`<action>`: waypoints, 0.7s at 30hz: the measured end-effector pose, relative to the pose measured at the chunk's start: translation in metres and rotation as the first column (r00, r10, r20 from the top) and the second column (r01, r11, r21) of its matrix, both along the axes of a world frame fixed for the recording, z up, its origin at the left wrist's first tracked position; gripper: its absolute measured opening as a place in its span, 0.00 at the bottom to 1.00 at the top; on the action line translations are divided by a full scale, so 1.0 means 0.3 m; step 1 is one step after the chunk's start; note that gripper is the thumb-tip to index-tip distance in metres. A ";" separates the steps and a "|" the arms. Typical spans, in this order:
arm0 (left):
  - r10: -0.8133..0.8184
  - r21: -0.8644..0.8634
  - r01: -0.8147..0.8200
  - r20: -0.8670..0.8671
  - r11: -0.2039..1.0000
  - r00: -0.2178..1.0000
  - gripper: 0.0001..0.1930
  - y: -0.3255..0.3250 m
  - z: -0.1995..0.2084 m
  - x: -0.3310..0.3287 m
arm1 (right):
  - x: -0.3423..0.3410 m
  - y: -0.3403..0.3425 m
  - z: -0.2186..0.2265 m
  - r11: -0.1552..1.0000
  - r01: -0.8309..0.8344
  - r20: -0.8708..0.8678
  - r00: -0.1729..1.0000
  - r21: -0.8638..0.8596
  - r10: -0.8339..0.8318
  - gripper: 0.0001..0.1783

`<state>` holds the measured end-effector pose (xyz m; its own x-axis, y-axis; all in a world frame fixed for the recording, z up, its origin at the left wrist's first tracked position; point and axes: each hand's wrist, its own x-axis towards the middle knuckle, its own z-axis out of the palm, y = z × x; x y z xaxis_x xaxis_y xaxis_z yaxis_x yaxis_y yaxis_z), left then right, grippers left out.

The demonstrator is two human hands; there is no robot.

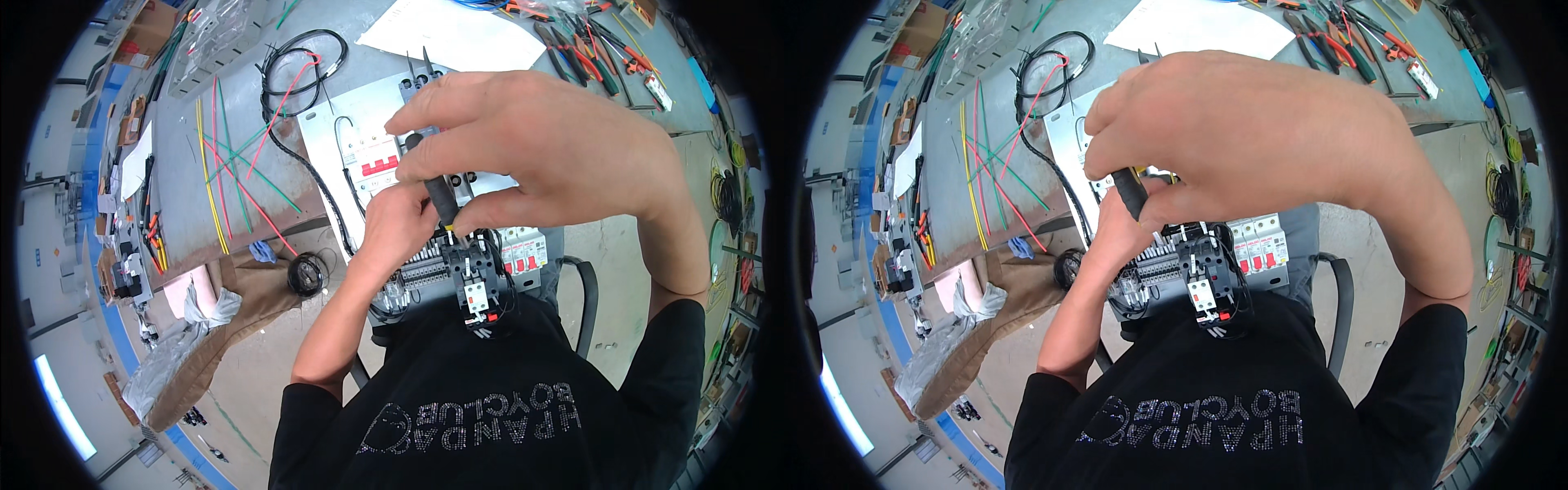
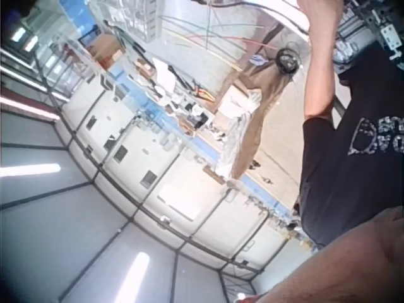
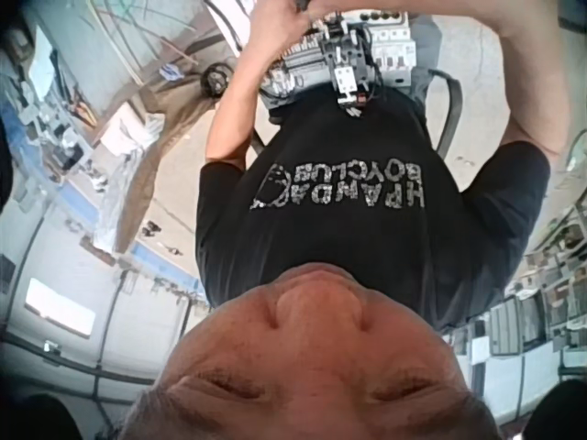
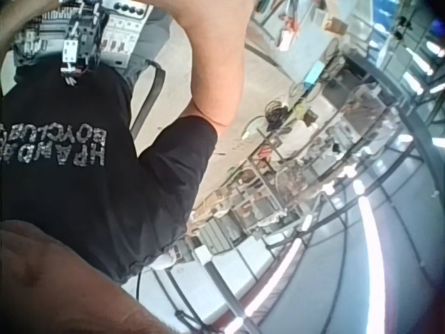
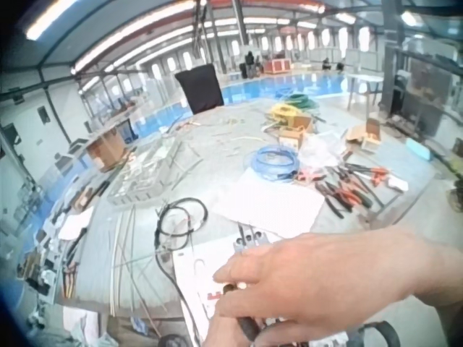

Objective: The person strips and connects multiple colored wires to terminals on an electrical panel using a screwdriver and pliers. They tighten connections, route wires, and continue attaching additional wires to the panel throughout the clip.

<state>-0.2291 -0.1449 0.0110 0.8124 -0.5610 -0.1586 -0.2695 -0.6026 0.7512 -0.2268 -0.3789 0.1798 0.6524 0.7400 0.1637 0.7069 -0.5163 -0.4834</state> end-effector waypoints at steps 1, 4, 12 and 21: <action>-0.003 0.005 0.003 -0.031 1.000 1.000 0.11 -0.003 0.004 0.008 | -0.002 0.003 -0.008 1.000 0.011 0.043 0.999 0.012 -0.012 0.27; -0.026 -0.052 0.029 0.057 0.998 0.998 0.11 -0.003 -0.024 0.010 | -0.001 0.016 -0.017 0.999 0.042 0.171 0.984 0.028 -0.046 0.25; 0.011 -0.076 0.002 0.170 0.997 0.985 0.10 -0.006 -0.086 0.012 | -0.019 0.121 -0.094 0.956 0.268 0.146 0.948 0.121 -0.284 0.16; -0.011 0.167 0.011 -0.002 0.986 1.000 0.11 -0.022 0.053 0.015 | 0.050 0.020 -0.044 0.944 0.224 -0.659 0.752 0.241 -0.010 0.31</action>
<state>-0.2245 -0.1517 0.0268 0.8059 -0.5358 -0.2517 -0.2764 -0.7166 0.6404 -0.2120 -0.3730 0.1667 0.7579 0.6383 -0.1349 0.1168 -0.3361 -0.9346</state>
